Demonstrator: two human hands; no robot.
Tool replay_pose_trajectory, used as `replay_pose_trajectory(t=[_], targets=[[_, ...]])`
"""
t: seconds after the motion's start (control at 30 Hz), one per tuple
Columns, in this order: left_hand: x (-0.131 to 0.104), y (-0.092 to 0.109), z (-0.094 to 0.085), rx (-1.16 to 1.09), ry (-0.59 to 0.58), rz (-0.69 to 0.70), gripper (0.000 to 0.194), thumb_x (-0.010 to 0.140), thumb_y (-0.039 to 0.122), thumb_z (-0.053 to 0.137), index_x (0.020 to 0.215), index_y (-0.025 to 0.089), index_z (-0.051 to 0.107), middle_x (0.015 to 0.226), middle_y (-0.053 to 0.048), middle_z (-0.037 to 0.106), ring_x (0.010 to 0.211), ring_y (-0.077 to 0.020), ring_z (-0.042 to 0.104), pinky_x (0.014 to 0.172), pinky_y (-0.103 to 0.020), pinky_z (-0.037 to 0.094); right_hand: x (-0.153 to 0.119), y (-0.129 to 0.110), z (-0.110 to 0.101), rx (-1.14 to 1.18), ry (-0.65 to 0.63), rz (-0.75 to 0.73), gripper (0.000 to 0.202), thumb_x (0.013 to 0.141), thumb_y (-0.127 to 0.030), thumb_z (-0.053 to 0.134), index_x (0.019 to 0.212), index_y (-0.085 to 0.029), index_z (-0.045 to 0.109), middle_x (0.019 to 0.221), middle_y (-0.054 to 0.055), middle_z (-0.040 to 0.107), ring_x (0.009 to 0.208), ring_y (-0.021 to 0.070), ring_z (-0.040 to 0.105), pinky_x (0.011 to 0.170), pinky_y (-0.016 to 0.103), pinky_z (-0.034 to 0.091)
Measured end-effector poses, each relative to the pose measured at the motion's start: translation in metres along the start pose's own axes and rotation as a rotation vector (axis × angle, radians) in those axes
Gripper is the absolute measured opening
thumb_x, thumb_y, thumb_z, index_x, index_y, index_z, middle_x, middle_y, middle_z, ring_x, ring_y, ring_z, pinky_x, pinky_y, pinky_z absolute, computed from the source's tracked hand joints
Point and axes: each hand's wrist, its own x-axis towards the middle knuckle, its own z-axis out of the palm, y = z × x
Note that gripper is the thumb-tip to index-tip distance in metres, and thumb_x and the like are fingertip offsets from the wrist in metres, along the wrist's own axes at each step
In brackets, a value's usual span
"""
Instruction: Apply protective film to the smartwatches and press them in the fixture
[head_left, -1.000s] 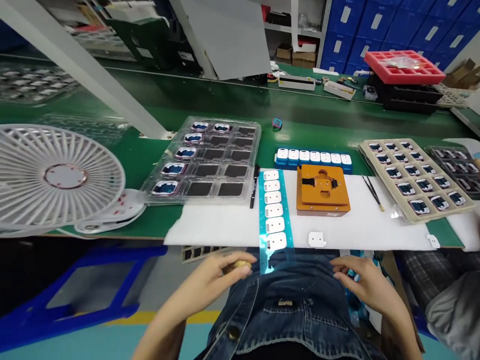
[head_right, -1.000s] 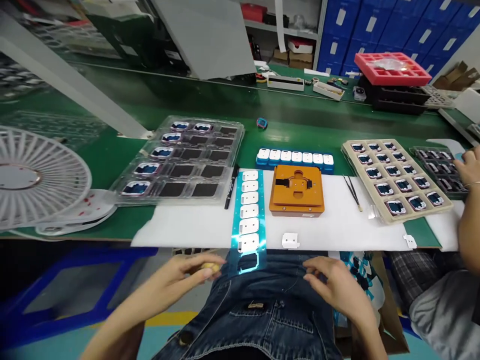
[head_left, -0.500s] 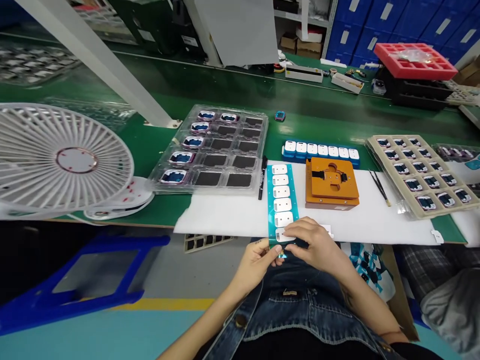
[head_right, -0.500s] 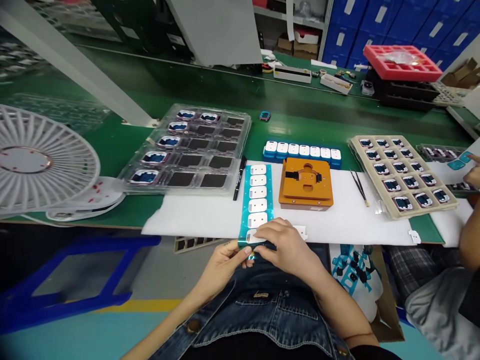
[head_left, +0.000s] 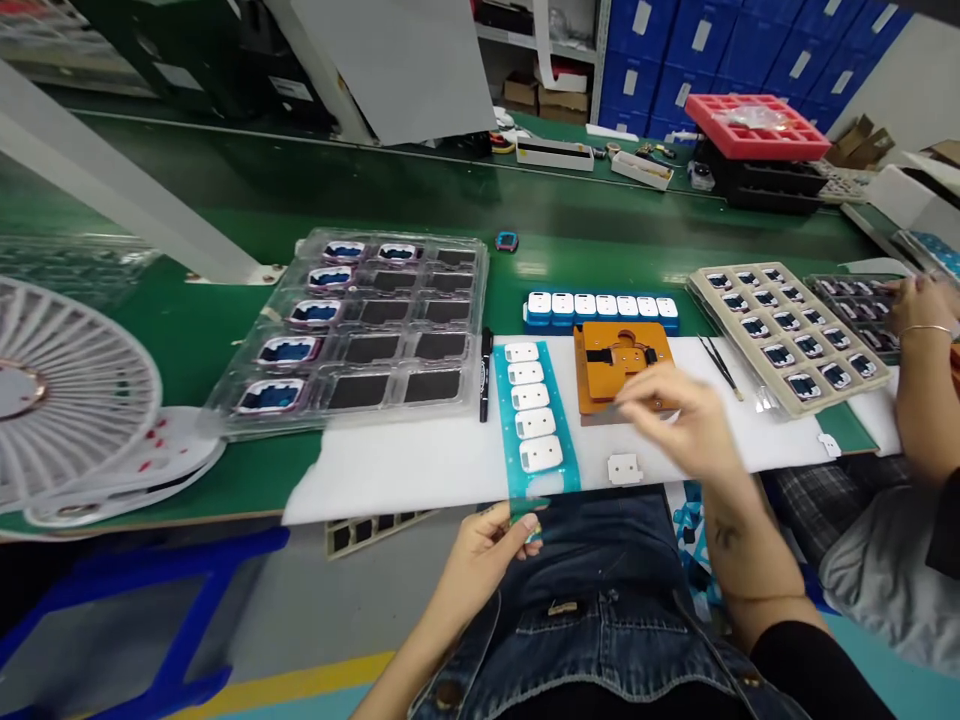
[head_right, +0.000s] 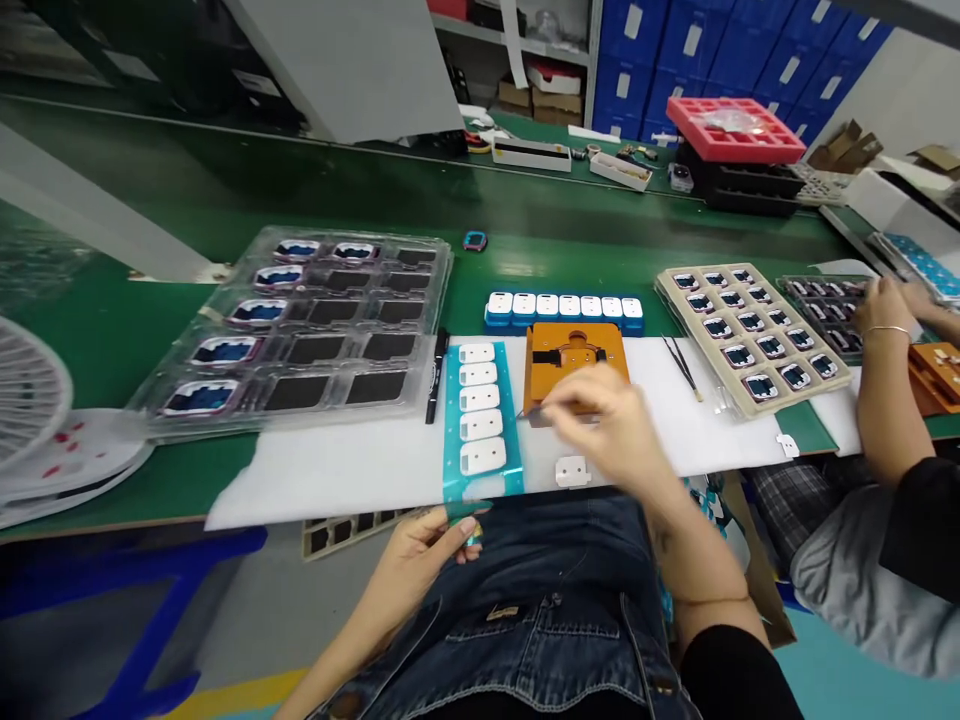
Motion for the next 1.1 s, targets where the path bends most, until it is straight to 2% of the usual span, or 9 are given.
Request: replay_pose_trajectory(t=[0.07,0.13,0.27,0.4,0.57,0.67,0.77,0.9,1.1], targets=[[0.0,-0.001,-0.002,0.029,-0.047,-0.005,0.031,0.069,0.047,0.065,0.066,0.016,0.063,0.057,-0.002,0.062,0.056,-0.016,0.059,0.054,-0.025,0.047,0.027,0.014,-0.028,-0.101,-0.024,0.034,0.011,0.078,-0.018,0.063,0.068,-0.019,0.066,0.073,0.001,0.065,0.075,0.016,0.058,0.069,0.031,0.044],[0.0,-0.001,-0.006,0.073,-0.105,0.005,0.033,0.069,0.049,0.066,0.073,0.017,0.066,0.062,-0.002,0.063,0.061,-0.0175,0.06,0.056,-0.026,0.047,0.053,0.034,-0.042,-0.166,-0.149,0.103,0.011,0.074,-0.018,0.065,0.064,-0.018,0.066,0.071,0.001,0.063,0.072,0.0155,0.056,0.066,0.03,0.043],[-0.003,-0.001,-0.016,0.176,-0.191,0.035,0.035,0.075,0.049,0.063,0.091,0.019,0.072,0.07,-0.003,0.067,0.07,-0.0191,0.06,0.063,-0.027,0.049,0.077,0.064,-0.038,-0.283,-0.316,0.109,0.007,0.071,-0.014,0.068,0.064,-0.018,0.067,0.07,0.001,0.059,0.072,0.0154,0.054,0.07,0.032,0.045],[-0.012,0.005,-0.034,0.345,-0.251,0.032,0.033,0.078,0.047,0.061,0.098,0.022,0.072,0.077,-0.004,0.069,0.073,-0.0195,0.061,0.06,-0.023,0.046,0.062,0.066,-0.03,-0.335,-0.196,0.016,0.019,0.073,-0.013,0.065,0.091,-0.019,0.067,0.094,0.004,0.056,0.083,0.0168,0.054,0.073,0.032,0.047],[-0.018,0.036,-0.061,0.562,-0.404,0.072,0.028,0.08,0.041,0.059,0.1,0.028,0.073,0.085,-0.005,0.071,0.071,-0.0187,0.062,0.053,-0.02,0.041,0.043,0.065,-0.029,-0.328,-0.141,-0.166,0.014,0.084,-0.022,0.059,0.075,-0.021,0.069,0.094,0.006,0.059,0.095,0.0219,0.055,0.084,0.039,0.046],[-0.01,0.069,-0.069,0.572,-0.47,0.215,0.026,0.083,0.038,0.054,0.097,0.028,0.074,0.08,-0.005,0.07,0.068,-0.0178,0.062,0.057,-0.022,0.044,0.041,0.07,-0.025,-0.252,0.032,-0.146,0.016,0.086,-0.027,0.057,0.078,-0.021,0.07,0.093,0.006,0.061,0.088,0.0196,0.058,0.076,0.036,0.049],[0.015,0.104,-0.076,0.642,-0.279,0.391,0.026,0.083,0.038,0.051,0.085,0.024,0.073,0.083,-0.006,0.071,0.072,-0.0185,0.063,0.063,-0.025,0.046,0.041,0.072,-0.019,-0.193,0.203,-0.118,0.018,0.086,-0.028,0.055,0.077,-0.02,0.068,0.085,0.005,0.062,0.077,0.0164,0.058,0.065,0.031,0.049],[0.081,0.145,-0.101,0.835,0.068,0.571,0.031,0.079,0.045,0.051,0.079,0.019,0.068,0.086,-0.006,0.069,0.081,-0.0207,0.061,0.077,-0.03,0.047,0.04,0.074,-0.017,-0.186,0.32,-0.146,0.018,0.086,-0.027,0.055,0.074,-0.02,0.067,0.081,0.004,0.063,0.073,0.0159,0.058,0.062,0.03,0.048],[0.185,0.185,-0.157,1.081,0.457,0.411,0.019,0.07,0.031,0.057,0.078,0.017,0.068,0.096,-0.011,0.067,0.1,-0.0286,0.057,0.092,-0.037,0.042,0.043,0.086,-0.023,-0.172,0.392,-0.153,0.018,0.086,-0.026,0.055,0.073,-0.019,0.066,0.078,0.004,0.062,0.075,0.0161,0.059,0.062,0.029,0.047]])
